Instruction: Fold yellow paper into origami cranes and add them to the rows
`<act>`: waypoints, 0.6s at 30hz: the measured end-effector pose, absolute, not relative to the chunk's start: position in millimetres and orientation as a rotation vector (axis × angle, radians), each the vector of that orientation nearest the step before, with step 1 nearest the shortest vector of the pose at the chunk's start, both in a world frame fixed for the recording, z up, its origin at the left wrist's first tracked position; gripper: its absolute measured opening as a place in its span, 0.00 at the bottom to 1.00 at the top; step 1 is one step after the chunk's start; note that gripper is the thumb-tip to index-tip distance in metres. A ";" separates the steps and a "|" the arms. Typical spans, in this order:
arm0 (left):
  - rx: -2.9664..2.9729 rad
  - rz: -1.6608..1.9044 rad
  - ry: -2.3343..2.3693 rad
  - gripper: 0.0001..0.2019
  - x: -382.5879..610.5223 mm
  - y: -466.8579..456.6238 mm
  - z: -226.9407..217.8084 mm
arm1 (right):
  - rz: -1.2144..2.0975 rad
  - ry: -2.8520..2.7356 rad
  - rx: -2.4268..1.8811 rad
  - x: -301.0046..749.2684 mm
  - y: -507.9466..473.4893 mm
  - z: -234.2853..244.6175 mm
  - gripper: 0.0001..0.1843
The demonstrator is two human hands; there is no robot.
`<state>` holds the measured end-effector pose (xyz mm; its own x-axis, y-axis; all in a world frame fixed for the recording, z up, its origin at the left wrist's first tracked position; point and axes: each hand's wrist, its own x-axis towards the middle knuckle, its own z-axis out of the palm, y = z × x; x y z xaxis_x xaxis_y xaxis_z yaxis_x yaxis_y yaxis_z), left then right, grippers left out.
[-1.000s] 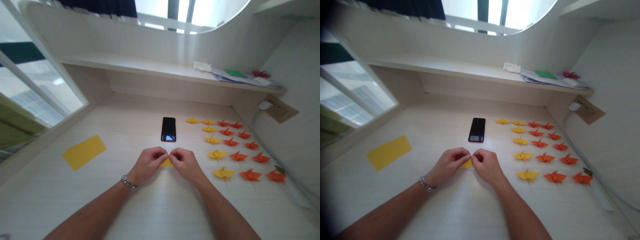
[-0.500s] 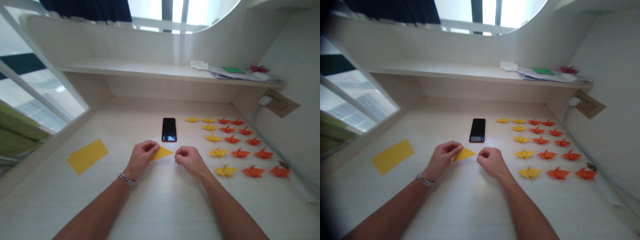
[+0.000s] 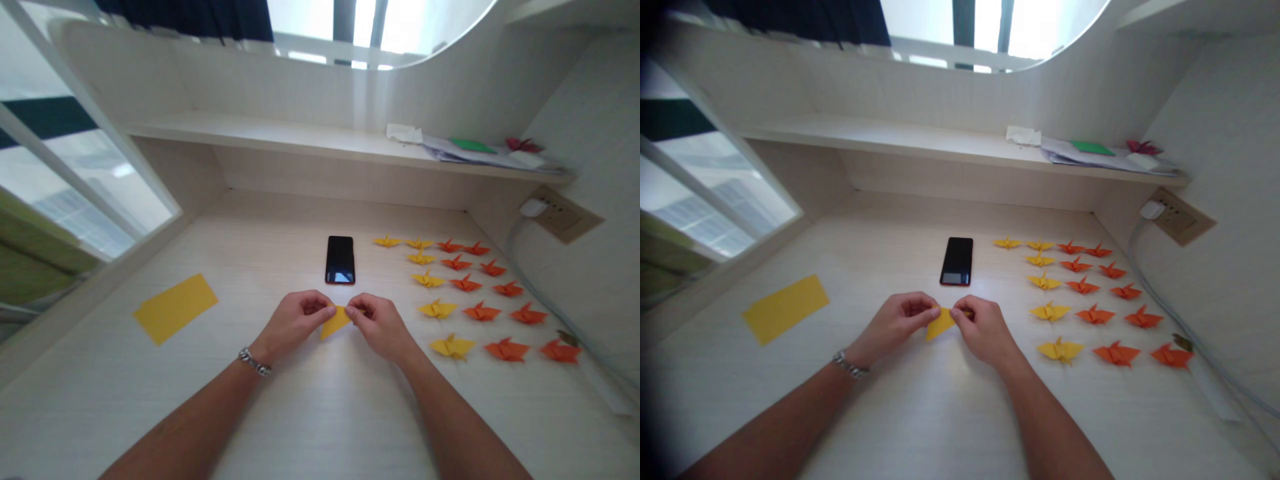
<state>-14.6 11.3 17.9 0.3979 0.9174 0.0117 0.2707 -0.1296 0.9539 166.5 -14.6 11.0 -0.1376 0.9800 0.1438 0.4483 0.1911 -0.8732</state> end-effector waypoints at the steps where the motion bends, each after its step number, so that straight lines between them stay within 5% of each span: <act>1: 1.704 0.759 1.070 0.11 -16.0 11.2 17.6 | 0.865 -1.750 -1.355 167.7 -15.1 12.1 0.08; 18: 1.467 0.614 0.842 0.09 -24.2 16.9 19.0 | 1.176 -1.739 -1.367 197.2 -9.1 15.5 0.08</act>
<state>-24.2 16.9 19.0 0.5885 0.8004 -0.1146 0.1355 0.0421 0.9899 197.2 -9.1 15.5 -0.2672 0.9624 -0.0493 0.4043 0.0655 -0.9123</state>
